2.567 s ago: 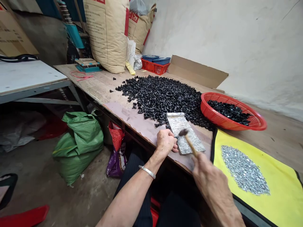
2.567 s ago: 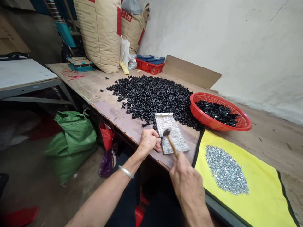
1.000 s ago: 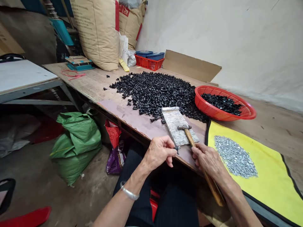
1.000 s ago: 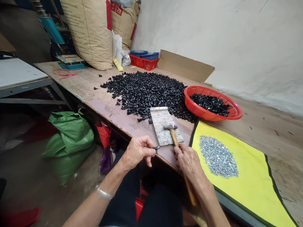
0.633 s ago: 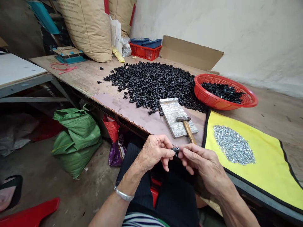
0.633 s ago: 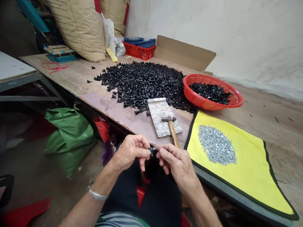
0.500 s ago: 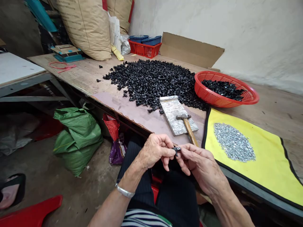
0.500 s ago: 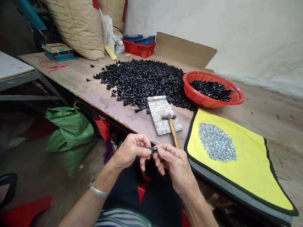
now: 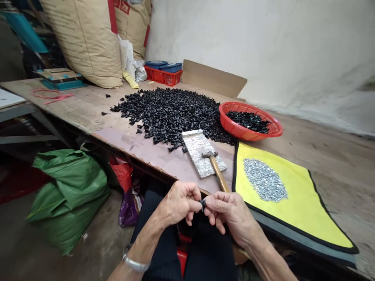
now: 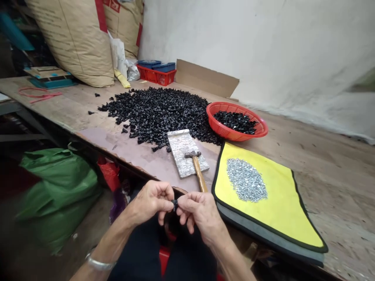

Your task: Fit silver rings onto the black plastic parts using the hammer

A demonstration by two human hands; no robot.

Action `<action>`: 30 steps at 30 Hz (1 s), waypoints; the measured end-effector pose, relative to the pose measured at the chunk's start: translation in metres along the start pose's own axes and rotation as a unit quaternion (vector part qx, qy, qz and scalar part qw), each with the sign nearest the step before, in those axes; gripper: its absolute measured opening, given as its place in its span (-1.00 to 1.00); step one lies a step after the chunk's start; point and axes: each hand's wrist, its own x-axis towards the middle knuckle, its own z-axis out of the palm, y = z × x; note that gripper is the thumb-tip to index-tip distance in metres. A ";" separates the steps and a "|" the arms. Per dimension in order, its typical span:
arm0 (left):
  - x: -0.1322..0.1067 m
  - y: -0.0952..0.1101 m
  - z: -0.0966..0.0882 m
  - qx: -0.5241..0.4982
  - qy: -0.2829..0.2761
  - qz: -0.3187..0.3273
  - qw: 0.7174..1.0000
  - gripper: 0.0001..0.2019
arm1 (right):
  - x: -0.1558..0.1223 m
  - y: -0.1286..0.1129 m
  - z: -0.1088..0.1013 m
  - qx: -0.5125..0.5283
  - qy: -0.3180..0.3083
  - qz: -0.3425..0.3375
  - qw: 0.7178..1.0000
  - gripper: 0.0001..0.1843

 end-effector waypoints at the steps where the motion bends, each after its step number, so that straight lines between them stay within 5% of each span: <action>1: 0.001 0.000 0.000 0.010 -0.001 -0.002 1.000 -0.93 | 0.001 0.000 0.000 -0.018 0.001 -0.005 1.000 -0.70; 10: 0.009 0.003 0.000 -0.038 -0.002 0.021 0.999 -0.93 | 0.001 -0.005 -0.011 -0.051 -0.042 -0.029 0.997 -0.70; 15: 0.005 0.000 0.004 -0.041 0.048 0.124 0.990 -0.96 | -0.006 -0.008 -0.009 -0.102 0.005 -0.095 0.990 -0.70; 21: -0.003 -0.010 0.015 -0.126 0.088 0.163 0.975 -0.94 | -0.012 -0.006 -0.001 -0.138 0.039 -0.150 0.978 -0.72; 30: 0.005 -0.024 0.021 -0.233 0.067 0.211 0.947 -0.93 | -0.015 -0.005 0.006 -0.228 0.079 -0.260 0.935 -0.81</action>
